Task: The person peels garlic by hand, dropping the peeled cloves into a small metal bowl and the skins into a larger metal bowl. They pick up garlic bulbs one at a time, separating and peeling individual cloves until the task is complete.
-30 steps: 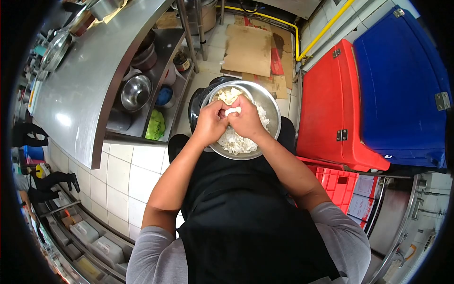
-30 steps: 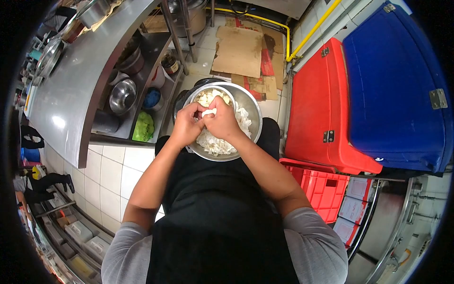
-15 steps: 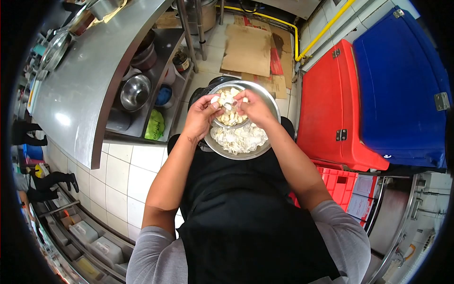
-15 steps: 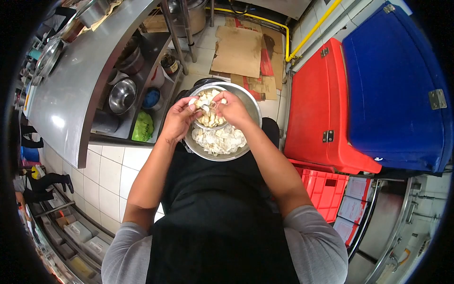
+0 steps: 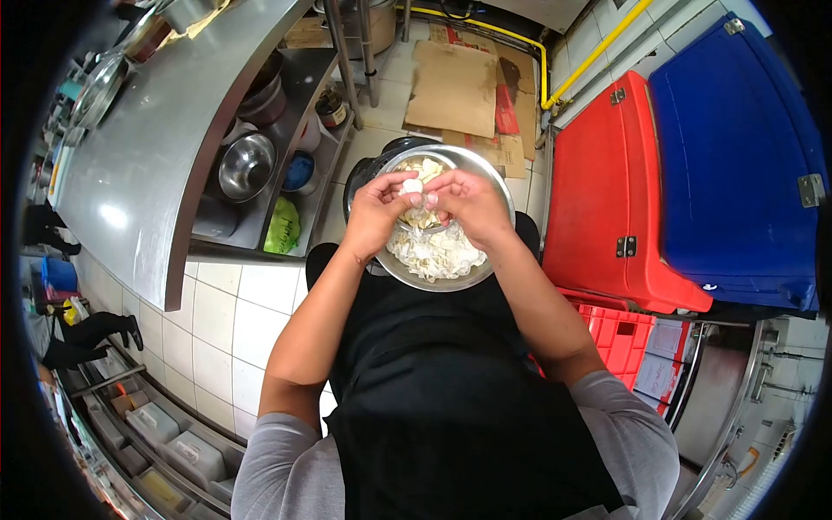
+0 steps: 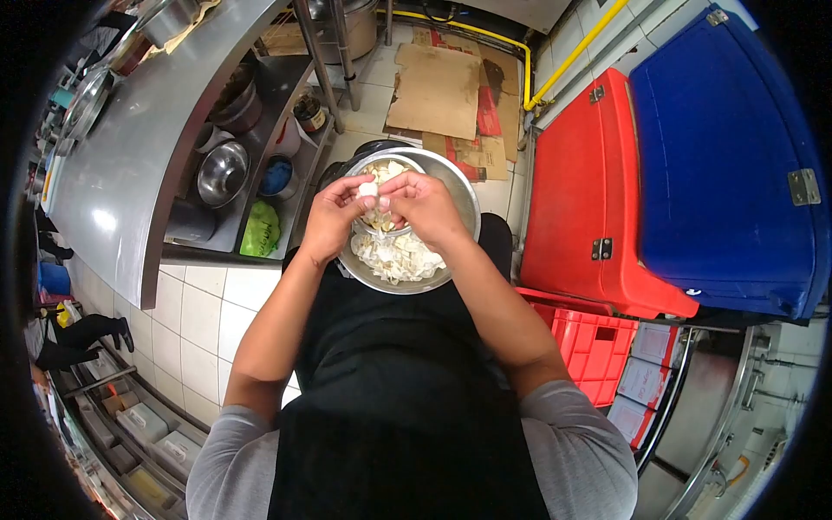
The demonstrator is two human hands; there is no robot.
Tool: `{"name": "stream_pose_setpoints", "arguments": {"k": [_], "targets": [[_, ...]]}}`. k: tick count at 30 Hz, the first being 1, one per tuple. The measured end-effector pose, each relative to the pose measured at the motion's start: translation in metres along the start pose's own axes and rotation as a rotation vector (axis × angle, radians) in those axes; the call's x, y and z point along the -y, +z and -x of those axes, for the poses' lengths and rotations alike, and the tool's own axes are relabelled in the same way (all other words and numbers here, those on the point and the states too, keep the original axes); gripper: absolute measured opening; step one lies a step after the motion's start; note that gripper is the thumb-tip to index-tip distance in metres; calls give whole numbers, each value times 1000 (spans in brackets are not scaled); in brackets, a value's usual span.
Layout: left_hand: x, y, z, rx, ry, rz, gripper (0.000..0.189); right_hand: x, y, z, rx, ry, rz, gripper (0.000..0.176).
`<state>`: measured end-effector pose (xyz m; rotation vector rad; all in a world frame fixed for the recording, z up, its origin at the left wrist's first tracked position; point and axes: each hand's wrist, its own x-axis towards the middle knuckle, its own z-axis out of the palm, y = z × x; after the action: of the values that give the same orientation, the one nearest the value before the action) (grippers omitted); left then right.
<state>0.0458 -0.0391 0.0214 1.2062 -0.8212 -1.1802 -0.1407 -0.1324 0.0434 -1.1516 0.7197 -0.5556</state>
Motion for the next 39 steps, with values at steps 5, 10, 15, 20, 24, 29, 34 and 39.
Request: {"name": "stream_pose_setpoints", "arguments": {"k": [5, 10, 15, 20, 24, 29, 34, 39], "targets": [[-15, 10, 14, 45, 137, -355, 37, -14, 9, 7, -29, -1, -107, 27], [-6, 12, 16, 19, 359, -536, 35, -29, 14, 3, -25, -173, 71, 24], [-5, 22, 20, -37, 446, -586, 34, -52, 15, -8, -115, -259, 33, 21], [-14, 17, 12, 9, 146, -389, 32, -38, 1, -7, -37, 20, -305, 17], [-15, 12, 5, 15, 375, -720, 29, -36, -1, -8, 23, -54, -67, 13], [-12, 7, -5, 45, 487, -862, 25, -41, -11, -18, 134, -84, -68, 19], [-9, -3, -14, 124, 43, -403, 13, -31, -28, -23, 326, -27, 68, 26], [7, -1, -24, 85, -158, -138, 11, 1, -27, -20, 371, -157, 498, 33]]}}
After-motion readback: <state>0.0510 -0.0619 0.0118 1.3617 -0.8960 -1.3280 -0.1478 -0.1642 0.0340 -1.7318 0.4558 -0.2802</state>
